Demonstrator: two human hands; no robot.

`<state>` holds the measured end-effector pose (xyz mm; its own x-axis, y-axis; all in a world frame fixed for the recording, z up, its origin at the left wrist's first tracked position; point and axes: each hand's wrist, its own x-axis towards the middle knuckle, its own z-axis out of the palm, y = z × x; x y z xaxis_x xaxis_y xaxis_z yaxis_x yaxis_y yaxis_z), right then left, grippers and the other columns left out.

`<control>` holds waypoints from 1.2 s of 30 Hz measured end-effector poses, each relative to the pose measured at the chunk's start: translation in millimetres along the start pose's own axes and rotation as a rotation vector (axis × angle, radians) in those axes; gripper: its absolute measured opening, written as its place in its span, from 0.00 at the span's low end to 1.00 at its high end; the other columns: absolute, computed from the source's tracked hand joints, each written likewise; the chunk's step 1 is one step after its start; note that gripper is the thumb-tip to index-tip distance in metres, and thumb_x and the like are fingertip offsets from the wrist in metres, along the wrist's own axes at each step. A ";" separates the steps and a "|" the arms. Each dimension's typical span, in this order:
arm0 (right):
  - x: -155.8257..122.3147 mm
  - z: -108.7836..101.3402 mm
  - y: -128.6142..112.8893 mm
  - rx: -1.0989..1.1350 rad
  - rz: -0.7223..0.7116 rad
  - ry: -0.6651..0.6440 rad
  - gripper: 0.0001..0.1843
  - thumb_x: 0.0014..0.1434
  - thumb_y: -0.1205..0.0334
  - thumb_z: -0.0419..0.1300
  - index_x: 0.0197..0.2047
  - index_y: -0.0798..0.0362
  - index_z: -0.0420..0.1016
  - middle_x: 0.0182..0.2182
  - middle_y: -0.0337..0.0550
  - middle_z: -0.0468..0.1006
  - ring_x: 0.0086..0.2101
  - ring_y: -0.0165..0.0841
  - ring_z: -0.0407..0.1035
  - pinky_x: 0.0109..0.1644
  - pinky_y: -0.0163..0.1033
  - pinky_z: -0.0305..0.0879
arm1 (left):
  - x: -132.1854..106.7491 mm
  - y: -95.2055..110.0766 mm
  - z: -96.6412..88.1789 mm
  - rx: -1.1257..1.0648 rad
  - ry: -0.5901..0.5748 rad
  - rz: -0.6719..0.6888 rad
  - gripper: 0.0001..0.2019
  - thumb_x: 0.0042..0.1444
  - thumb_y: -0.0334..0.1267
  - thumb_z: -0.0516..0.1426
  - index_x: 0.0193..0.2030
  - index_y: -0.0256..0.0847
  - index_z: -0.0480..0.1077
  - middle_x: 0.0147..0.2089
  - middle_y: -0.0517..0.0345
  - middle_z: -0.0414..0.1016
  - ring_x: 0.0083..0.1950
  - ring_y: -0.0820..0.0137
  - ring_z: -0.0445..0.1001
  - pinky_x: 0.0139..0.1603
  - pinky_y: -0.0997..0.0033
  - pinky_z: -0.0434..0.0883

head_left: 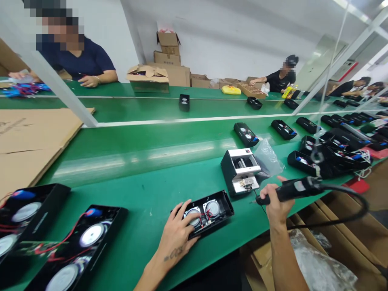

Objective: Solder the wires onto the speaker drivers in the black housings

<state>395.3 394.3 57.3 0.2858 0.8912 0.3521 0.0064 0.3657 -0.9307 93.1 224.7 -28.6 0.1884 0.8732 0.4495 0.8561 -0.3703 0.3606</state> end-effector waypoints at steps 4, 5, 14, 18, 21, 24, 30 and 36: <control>25.1 15.1 -18.3 0.071 -0.160 0.095 0.29 0.61 0.49 0.74 0.58 0.50 0.68 0.21 0.25 0.74 0.18 0.29 0.66 0.32 0.41 0.70 | 1.7 -0.4 -1.2 -0.003 0.008 0.000 0.13 0.49 0.43 0.77 0.28 0.47 0.79 0.55 0.64 0.86 0.75 0.45 0.68 0.76 0.42 0.61; 28.9 20.5 -18.8 0.061 -0.166 0.081 0.29 0.61 0.49 0.74 0.57 0.50 0.68 0.21 0.25 0.74 0.18 0.29 0.66 0.32 0.41 0.70 | 2.0 0.1 -1.8 -0.003 0.003 -0.005 0.13 0.49 0.43 0.77 0.29 0.47 0.79 0.56 0.64 0.86 0.75 0.45 0.68 0.76 0.42 0.61; 31.2 40.1 -8.2 -0.058 -0.036 -0.153 0.24 0.57 0.49 0.76 0.45 0.50 0.70 0.18 0.27 0.72 0.18 0.30 0.64 0.27 0.40 0.66 | 1.1 2.9 -4.1 -0.032 -0.013 -0.034 0.13 0.47 0.40 0.78 0.30 0.46 0.80 0.57 0.65 0.86 0.76 0.46 0.67 0.78 0.43 0.59; 9.9 29.0 -18.7 -0.056 0.155 -0.344 0.23 0.56 0.53 0.78 0.48 0.51 0.74 0.20 0.28 0.72 0.17 0.28 0.64 0.23 0.37 0.62 | -0.9 2.8 -1.9 -0.030 -0.025 -0.029 0.12 0.48 0.42 0.78 0.31 0.46 0.81 0.57 0.63 0.85 0.77 0.46 0.66 0.79 0.42 0.59; -14.0 20.4 -30.7 0.126 0.199 -0.389 0.24 0.60 0.56 0.76 0.54 0.48 0.72 0.21 0.27 0.72 0.18 0.28 0.64 0.25 0.36 0.63 | -1.6 4.1 -1.7 -0.014 -0.042 -0.016 0.12 0.49 0.43 0.78 0.32 0.46 0.81 0.57 0.61 0.85 0.77 0.44 0.66 0.79 0.40 0.58; -35.1 20.5 -47.4 0.374 0.199 -0.467 0.22 0.64 0.54 0.73 0.57 0.45 0.72 0.22 0.28 0.71 0.18 0.29 0.63 0.24 0.37 0.63 | -2.0 5.3 -1.5 -0.001 -0.050 -0.011 0.13 0.49 0.44 0.79 0.31 0.45 0.81 0.58 0.62 0.85 0.76 0.43 0.66 0.79 0.39 0.58; -77.6 58.4 -71.0 0.621 0.081 -0.539 0.11 0.70 0.57 0.67 0.54 0.41 0.74 0.20 0.25 0.62 0.15 0.27 0.54 0.20 0.34 0.57 | -5.3 4.9 3.1 0.020 -0.087 -0.010 0.13 0.51 0.47 0.78 0.32 0.45 0.82 0.58 0.59 0.84 0.78 0.43 0.64 0.80 0.38 0.56; -118.5 92.7 -61.4 0.604 0.036 -0.675 0.10 0.75 0.60 0.62 0.56 0.39 0.69 0.21 0.24 0.63 0.16 0.28 0.56 0.22 0.34 0.60 | -4.7 6.2 0.5 0.012 -0.095 -0.020 0.10 0.57 0.48 0.74 0.34 0.47 0.84 0.59 0.59 0.84 0.80 0.46 0.62 0.81 0.40 0.56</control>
<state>272.2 291.1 81.9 -0.3472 0.8031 0.4843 -0.5502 0.2437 -0.7986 97.8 218.5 -28.9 0.2153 0.9069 0.3621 0.8657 -0.3488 0.3589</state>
